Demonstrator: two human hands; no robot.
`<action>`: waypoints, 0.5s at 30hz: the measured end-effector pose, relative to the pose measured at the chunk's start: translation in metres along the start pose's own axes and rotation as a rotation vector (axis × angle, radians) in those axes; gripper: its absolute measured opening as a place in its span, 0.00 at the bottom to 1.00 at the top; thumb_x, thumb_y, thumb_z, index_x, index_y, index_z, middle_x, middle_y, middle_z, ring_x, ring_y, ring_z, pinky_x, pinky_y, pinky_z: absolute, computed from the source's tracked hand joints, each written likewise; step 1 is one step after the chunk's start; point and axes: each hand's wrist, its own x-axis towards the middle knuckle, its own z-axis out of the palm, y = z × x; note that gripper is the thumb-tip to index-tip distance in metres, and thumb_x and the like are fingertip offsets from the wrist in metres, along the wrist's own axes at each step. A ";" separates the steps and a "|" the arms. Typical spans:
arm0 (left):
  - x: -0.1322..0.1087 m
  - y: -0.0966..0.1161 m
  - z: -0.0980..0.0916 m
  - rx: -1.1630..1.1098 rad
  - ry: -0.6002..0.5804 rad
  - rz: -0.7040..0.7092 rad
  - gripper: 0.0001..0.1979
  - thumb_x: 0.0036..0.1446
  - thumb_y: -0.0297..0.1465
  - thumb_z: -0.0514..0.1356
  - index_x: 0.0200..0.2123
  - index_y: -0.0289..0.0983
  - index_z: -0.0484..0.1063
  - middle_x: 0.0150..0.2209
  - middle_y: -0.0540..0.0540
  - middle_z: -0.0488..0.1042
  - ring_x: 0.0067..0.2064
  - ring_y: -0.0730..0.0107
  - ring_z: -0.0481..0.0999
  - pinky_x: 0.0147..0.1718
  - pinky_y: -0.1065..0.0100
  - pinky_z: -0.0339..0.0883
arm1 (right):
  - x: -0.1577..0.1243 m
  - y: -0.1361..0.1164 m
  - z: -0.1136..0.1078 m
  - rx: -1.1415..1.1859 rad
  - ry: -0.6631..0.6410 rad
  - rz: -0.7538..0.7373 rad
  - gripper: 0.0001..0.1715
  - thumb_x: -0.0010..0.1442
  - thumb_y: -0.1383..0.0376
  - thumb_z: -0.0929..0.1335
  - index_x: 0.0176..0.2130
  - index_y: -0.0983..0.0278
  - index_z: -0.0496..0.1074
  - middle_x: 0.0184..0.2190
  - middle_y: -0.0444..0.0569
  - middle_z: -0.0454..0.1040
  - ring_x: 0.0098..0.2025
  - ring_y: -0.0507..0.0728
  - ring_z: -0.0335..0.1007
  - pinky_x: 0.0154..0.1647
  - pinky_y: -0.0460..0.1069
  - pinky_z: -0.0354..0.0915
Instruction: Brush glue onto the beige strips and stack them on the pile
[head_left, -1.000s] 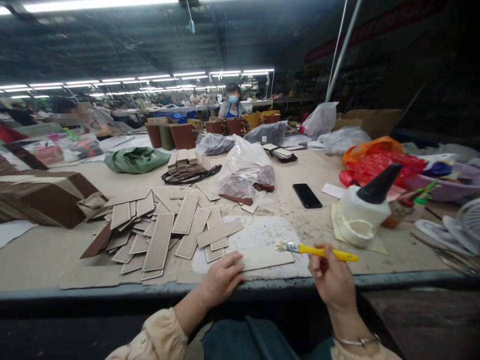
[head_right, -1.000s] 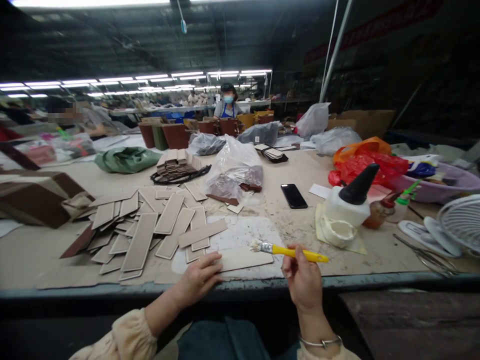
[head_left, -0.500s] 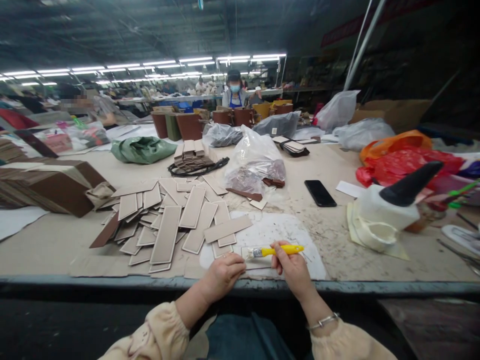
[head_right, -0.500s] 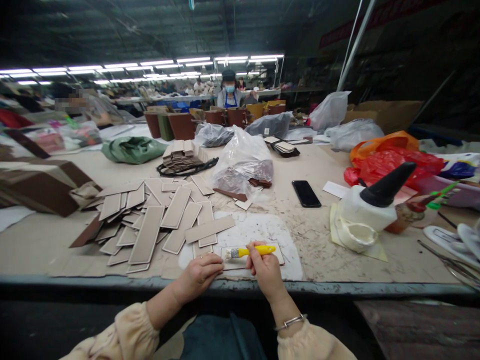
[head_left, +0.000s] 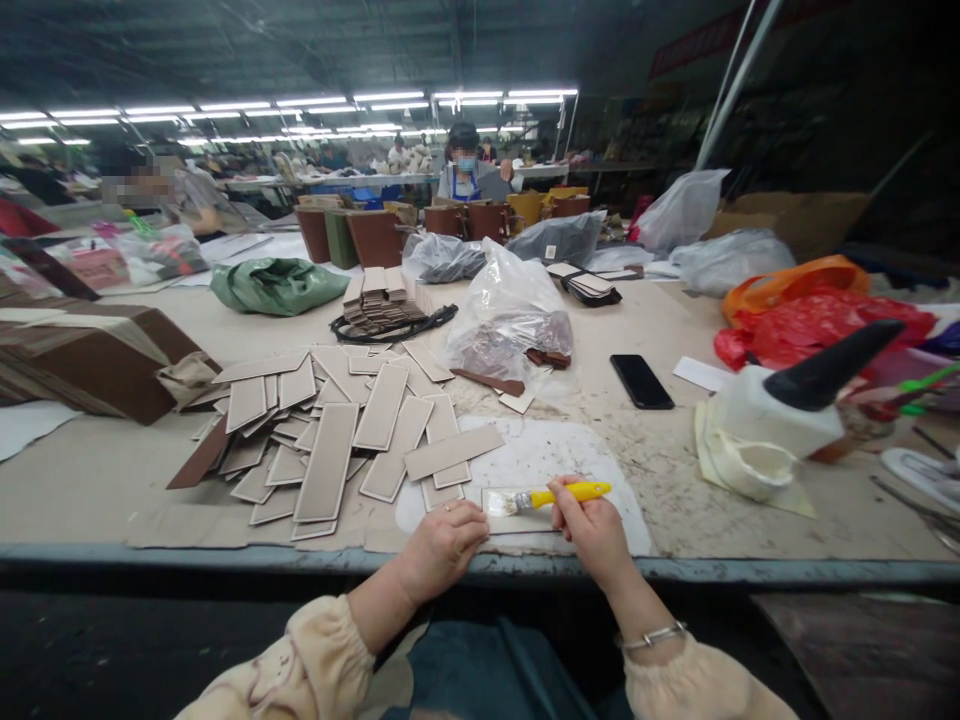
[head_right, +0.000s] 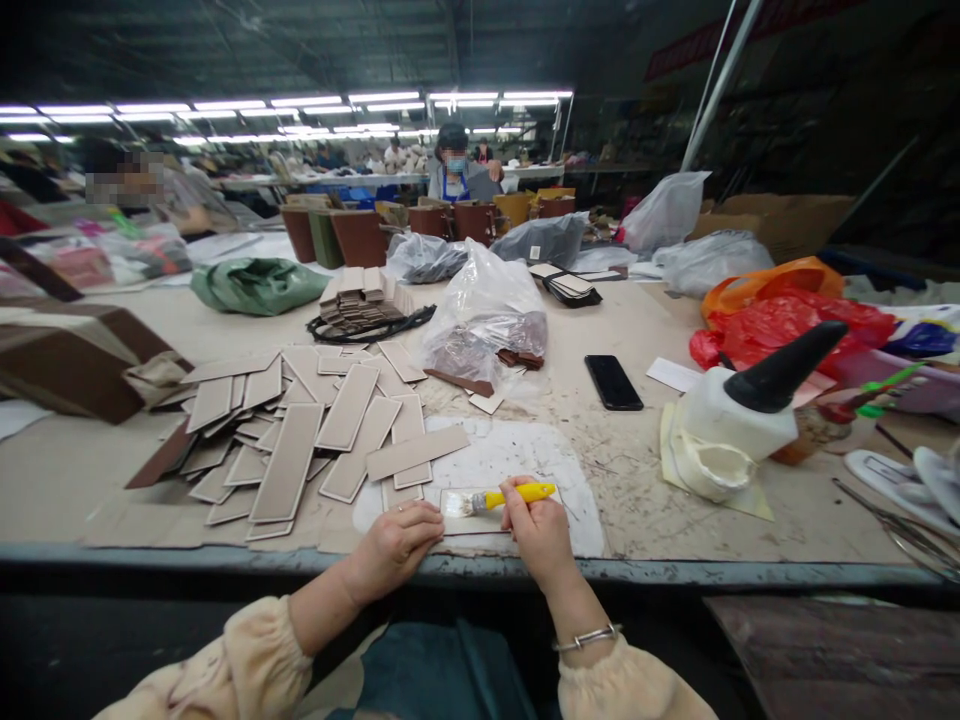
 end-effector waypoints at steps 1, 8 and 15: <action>0.000 0.000 0.000 -0.003 -0.008 -0.002 0.09 0.62 0.24 0.54 0.36 0.37 0.75 0.36 0.44 0.77 0.43 0.66 0.75 0.44 0.64 0.71 | 0.000 0.001 -0.004 -0.028 0.021 -0.006 0.28 0.61 0.44 0.62 0.24 0.62 0.69 0.15 0.42 0.65 0.17 0.52 0.59 0.22 0.47 0.58; -0.001 -0.001 0.002 -0.029 -0.011 -0.008 0.09 0.61 0.23 0.54 0.37 0.37 0.74 0.36 0.44 0.76 0.44 0.66 0.74 0.46 0.63 0.70 | -0.001 0.011 -0.046 -0.270 0.156 -0.083 0.34 0.63 0.45 0.59 0.15 0.61 0.66 0.21 0.48 0.71 0.24 0.54 0.67 0.31 0.48 0.62; -0.001 -0.001 0.001 -0.021 -0.013 0.005 0.09 0.62 0.23 0.54 0.38 0.37 0.74 0.35 0.43 0.76 0.43 0.66 0.74 0.44 0.62 0.71 | -0.003 0.015 -0.079 -0.414 0.274 -0.104 0.34 0.63 0.45 0.57 0.15 0.60 0.65 0.24 0.49 0.74 0.27 0.56 0.70 0.35 0.49 0.62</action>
